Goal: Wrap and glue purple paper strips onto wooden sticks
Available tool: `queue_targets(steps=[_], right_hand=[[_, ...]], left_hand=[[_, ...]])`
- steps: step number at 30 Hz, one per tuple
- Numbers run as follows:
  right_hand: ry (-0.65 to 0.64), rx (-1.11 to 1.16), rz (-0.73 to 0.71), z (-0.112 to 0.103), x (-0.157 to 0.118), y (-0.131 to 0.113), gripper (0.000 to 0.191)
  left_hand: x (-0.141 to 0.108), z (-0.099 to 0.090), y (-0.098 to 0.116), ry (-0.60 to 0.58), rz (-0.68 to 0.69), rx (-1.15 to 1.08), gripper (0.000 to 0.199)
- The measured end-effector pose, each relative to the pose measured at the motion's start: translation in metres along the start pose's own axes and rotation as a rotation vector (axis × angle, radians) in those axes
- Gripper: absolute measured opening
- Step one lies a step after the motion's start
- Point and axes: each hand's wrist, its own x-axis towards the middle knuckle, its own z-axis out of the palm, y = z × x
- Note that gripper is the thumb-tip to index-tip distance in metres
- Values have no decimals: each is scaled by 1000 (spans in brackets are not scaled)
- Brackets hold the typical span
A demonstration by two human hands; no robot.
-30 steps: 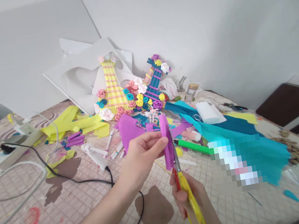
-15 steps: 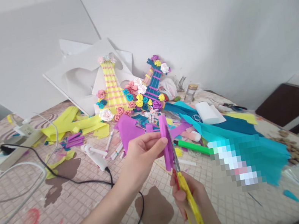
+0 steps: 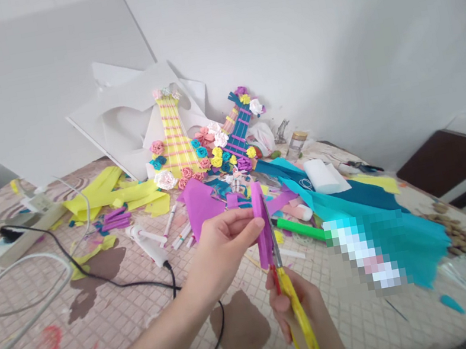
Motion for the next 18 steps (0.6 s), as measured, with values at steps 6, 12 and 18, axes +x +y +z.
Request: queue_targets(steps=[6, 12, 18], right_hand=[[-50, 16, 52, -3, 5, 1, 55], [1, 62, 6, 0, -3, 3, 54], [-12, 51, 2, -2, -2, 2, 51]], left_hand=[[-2, 2, 6, -20, -9, 49, 20], [-1, 0, 7, -53, -8, 70, 20], [0, -3, 8, -90, -3, 91, 20]])
